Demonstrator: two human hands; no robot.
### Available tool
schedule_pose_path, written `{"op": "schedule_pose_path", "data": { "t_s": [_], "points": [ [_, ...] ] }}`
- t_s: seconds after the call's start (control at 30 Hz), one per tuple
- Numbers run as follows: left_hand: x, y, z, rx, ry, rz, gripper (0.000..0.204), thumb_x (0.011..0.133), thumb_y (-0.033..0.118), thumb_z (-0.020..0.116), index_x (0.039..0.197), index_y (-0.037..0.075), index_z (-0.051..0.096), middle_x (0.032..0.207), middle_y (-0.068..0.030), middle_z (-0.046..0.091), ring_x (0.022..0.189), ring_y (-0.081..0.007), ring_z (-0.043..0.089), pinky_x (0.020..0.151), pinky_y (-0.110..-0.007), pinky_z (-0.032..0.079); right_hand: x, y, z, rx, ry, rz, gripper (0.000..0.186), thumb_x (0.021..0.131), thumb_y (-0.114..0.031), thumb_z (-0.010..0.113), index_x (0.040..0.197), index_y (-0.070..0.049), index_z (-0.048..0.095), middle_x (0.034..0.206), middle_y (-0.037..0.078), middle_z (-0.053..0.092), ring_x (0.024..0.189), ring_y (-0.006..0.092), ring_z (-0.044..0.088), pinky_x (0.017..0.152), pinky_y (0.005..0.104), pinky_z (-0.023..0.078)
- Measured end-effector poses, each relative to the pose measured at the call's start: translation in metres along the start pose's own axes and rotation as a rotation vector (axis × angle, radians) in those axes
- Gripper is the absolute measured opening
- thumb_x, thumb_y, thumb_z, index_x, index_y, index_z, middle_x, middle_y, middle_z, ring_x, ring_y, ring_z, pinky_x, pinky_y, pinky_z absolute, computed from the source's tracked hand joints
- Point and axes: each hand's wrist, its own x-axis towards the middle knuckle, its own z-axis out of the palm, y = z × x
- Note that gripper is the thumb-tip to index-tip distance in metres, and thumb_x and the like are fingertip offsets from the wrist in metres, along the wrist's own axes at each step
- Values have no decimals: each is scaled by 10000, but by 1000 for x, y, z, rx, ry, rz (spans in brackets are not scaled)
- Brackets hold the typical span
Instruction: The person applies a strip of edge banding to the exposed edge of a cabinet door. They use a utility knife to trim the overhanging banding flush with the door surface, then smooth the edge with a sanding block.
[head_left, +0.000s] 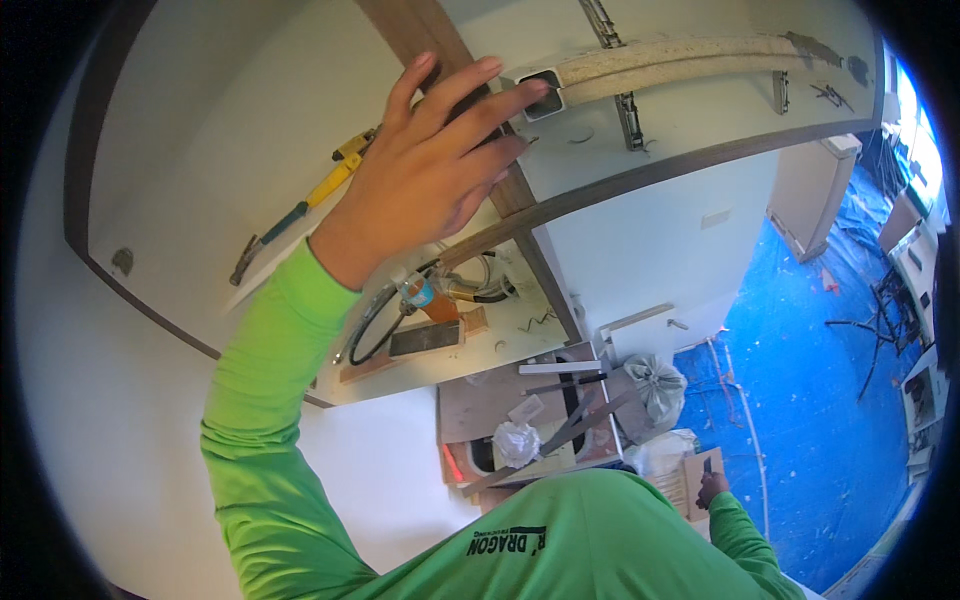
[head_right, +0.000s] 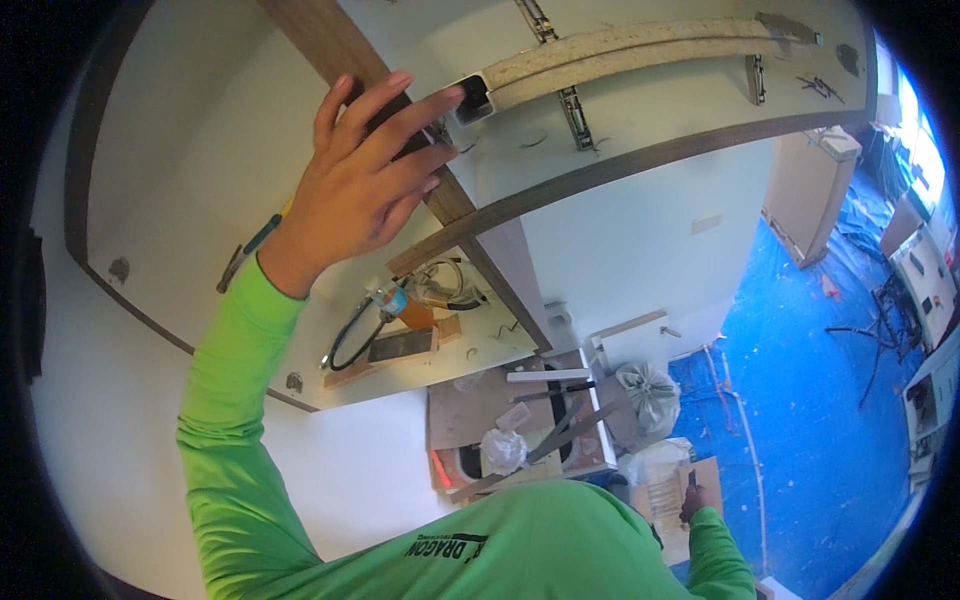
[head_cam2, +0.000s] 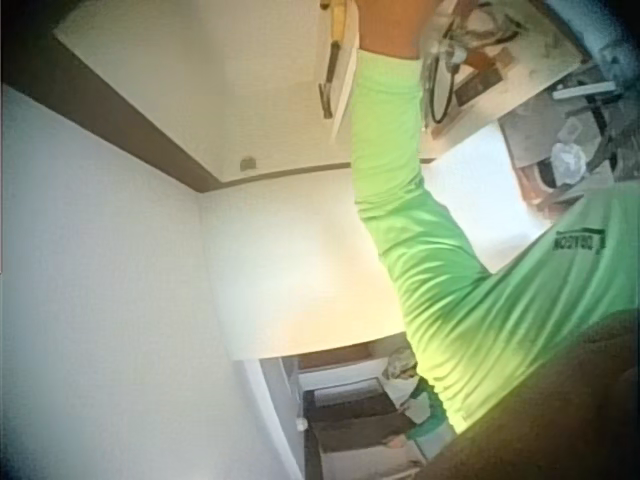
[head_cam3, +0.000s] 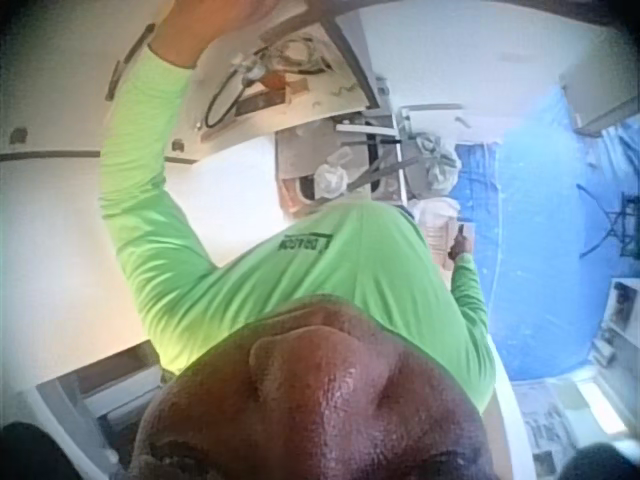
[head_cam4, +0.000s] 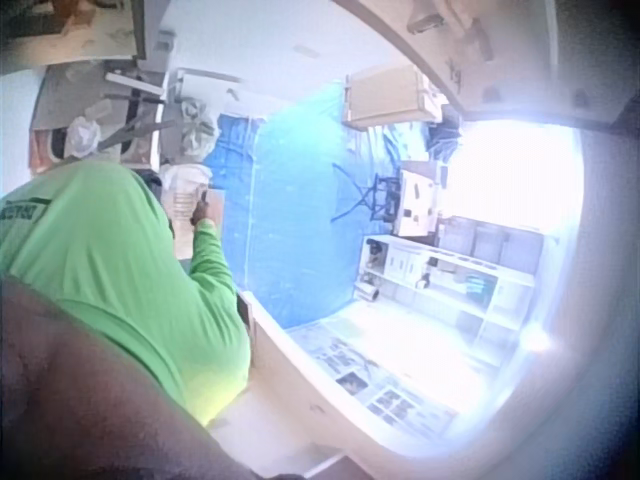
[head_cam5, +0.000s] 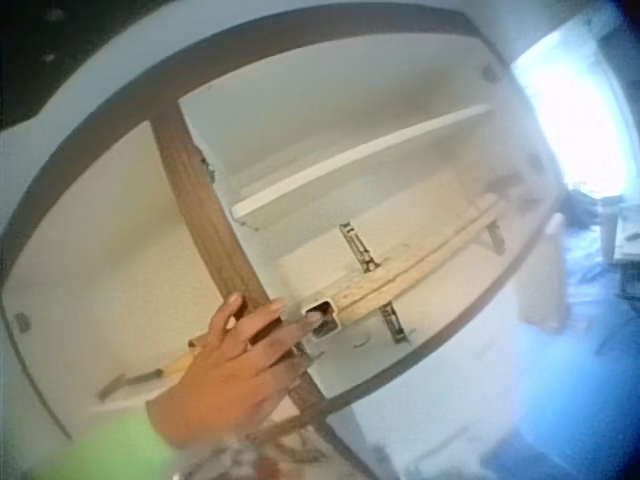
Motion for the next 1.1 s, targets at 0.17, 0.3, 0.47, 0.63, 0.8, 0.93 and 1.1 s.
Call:
{"op": "schedule_pose_path", "data": {
  "t_s": [0.17,0.3,0.47,0.63,0.8,0.93,1.1],
  "points": [
    [25,3,-3,-44,-86,83,58,761,91,752,800,119,721,1551,-6,559,1532,-292,368,1261,-610,190,-1,14,-17,201,-81,224,213,1050,-310,552,1055,-99,582,651,117,576,435,317,590,405,513,506],
    [19,18,22,-74,-132,158,40,779,120,734,812,142,732,1498,-20,597,1548,-251,355,1265,-610,196,27,55,-25,-152,-155,-10,246,991,-332,655,1049,-96,620,731,115,647,497,315,631,451,519,528],
    [-31,102,20,-506,-298,282,82,799,115,711,880,115,729,1257,-53,666,1426,-235,476,1204,-547,308,-14,5,-4,156,-77,232,250,983,-307,666,1057,-69,654,853,103,721,726,290,750,587,474,610],
    [-56,116,28,-465,-144,37,363,828,69,708,1190,83,682,1334,-102,619,1278,-287,555,1127,-483,387,-17,17,-1,76,-33,193,240,1028,-253,573,1148,-47,605,797,139,671,639,332,708,479,493,547],
    [-38,52,18,-296,365,-481,771,763,136,813,1463,26,510,1420,-167,556,1273,-362,533,1104,-508,383,-9,11,-19,237,17,198,213,1000,-137,578,1196,-66,623,767,158,673,537,312,667,431,448,504],
    [-23,35,34,-235,544,-700,934,759,220,865,1529,-19,393,1438,-209,528,1331,-393,483,1120,-518,361,10,3,-32,-70,-55,126,189,996,-128,544,1152,-78,636,706,129,663,526,289,675,426,441,497],
    [-9,47,62,-113,473,-793,1138,735,301,892,1606,-36,241,1469,-223,500,1380,-405,443,1162,-524,299,-5,-25,-12,6,-99,172,173,991,-135,574,1144,-81,636,686,115,659,534,281,686,431,439,496]
  ]
}}
